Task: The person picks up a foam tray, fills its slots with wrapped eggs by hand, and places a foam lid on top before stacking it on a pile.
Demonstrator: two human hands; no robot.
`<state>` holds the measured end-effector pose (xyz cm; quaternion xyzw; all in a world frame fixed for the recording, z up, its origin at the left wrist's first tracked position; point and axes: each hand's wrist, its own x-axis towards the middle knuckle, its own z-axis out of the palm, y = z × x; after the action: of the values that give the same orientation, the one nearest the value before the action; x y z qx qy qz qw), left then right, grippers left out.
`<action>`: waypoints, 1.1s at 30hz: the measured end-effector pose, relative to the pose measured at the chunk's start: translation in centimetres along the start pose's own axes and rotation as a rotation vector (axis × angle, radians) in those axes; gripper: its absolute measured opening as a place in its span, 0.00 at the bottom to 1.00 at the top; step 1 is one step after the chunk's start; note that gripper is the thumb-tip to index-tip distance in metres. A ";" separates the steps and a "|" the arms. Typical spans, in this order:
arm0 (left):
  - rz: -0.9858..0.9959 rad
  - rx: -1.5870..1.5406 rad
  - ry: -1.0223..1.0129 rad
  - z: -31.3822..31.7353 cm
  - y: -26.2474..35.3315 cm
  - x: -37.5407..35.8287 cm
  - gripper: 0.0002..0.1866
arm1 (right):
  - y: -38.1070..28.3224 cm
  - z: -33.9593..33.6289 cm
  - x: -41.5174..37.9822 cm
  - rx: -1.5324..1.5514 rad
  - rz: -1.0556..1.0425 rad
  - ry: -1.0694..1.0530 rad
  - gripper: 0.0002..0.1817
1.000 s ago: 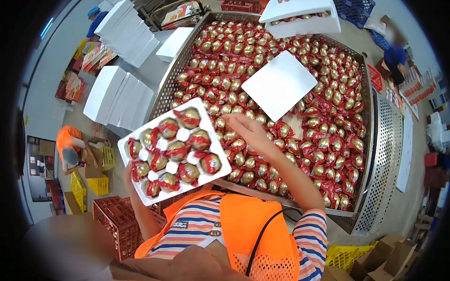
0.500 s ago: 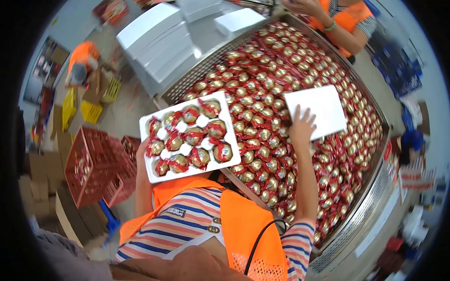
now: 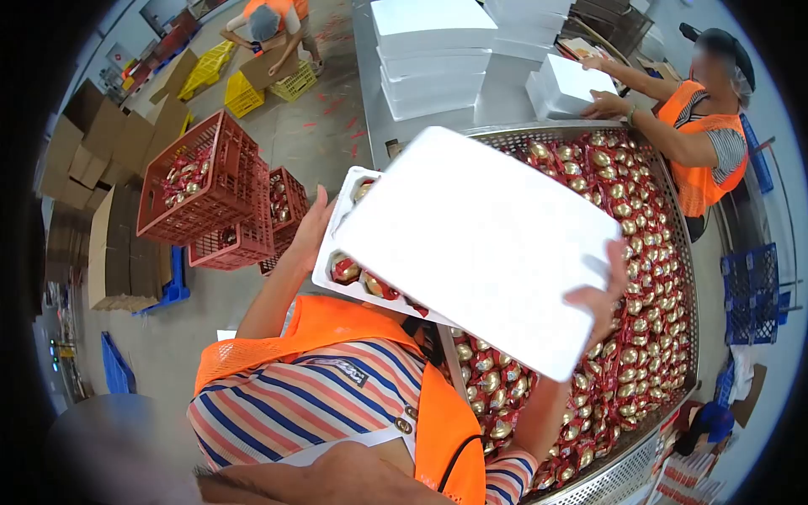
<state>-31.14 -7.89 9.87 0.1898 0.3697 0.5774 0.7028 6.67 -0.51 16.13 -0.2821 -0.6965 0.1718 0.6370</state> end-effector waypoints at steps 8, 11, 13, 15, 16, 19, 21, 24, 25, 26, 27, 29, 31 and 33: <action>-0.134 -0.023 -0.029 -1.5 1.3 -0.7 0.48 | 3.3 6.7 -2.4 0.143 0.131 -0.321 0.08; -0.084 0.188 -0.044 -1.9 0.9 -0.8 0.43 | 1.6 5.0 -3.2 -0.043 0.059 -0.457 0.02; -0.042 0.274 -0.091 -0.6 1.6 -0.6 0.42 | 1.3 2.6 -3.8 -0.148 0.082 -0.594 0.05; -0.057 0.297 -0.081 0.4 2.1 -0.4 0.43 | 0.6 1.6 -3.8 -0.050 0.255 -0.612 0.10; -0.062 0.313 -0.081 0.9 2.3 -0.4 0.44 | 0.0 1.7 -3.2 -0.030 0.328 -0.591 0.11; -0.059 0.348 -0.009 2.6 2.6 -0.5 0.42 | -0.6 2.3 -2.9 -0.079 0.507 -0.492 0.22; -0.114 0.361 0.018 2.4 2.8 -0.4 0.40 | -1.0 4.7 -3.2 -0.239 0.586 -0.336 0.33; -0.159 0.442 0.041 2.3 2.7 -0.1 0.39 | 0.8 4.8 -4.6 0.140 1.135 -0.266 0.44; -0.170 0.478 0.045 2.1 2.7 -0.2 0.38 | 1.4 4.8 -5.3 0.262 1.313 -0.231 0.43; -0.216 0.416 0.047 2.1 2.9 -0.2 0.40 | 1.7 4.8 -5.6 0.326 1.356 -0.229 0.42; -0.261 0.353 0.047 2.2 3.3 -0.4 0.41 | 1.8 4.7 -5.8 0.390 1.397 -0.225 0.41; -0.270 0.339 -0.020 2.0 3.5 -0.7 0.43 | 1.6 4.8 -5.7 0.418 1.437 -0.225 0.40; -0.198 0.441 -0.157 1.3 3.7 -1.6 0.44 | 0.8 5.3 -4.6 0.351 1.432 -0.229 0.40; -0.198 0.442 -0.081 1.6 3.9 -1.6 0.48 | 0.0 5.8 -3.7 0.290 1.440 -0.206 0.40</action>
<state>-32.71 -8.12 14.13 0.3250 0.4752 0.4027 0.7116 1.12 -2.07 12.46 -0.5646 -0.3657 0.6630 0.3287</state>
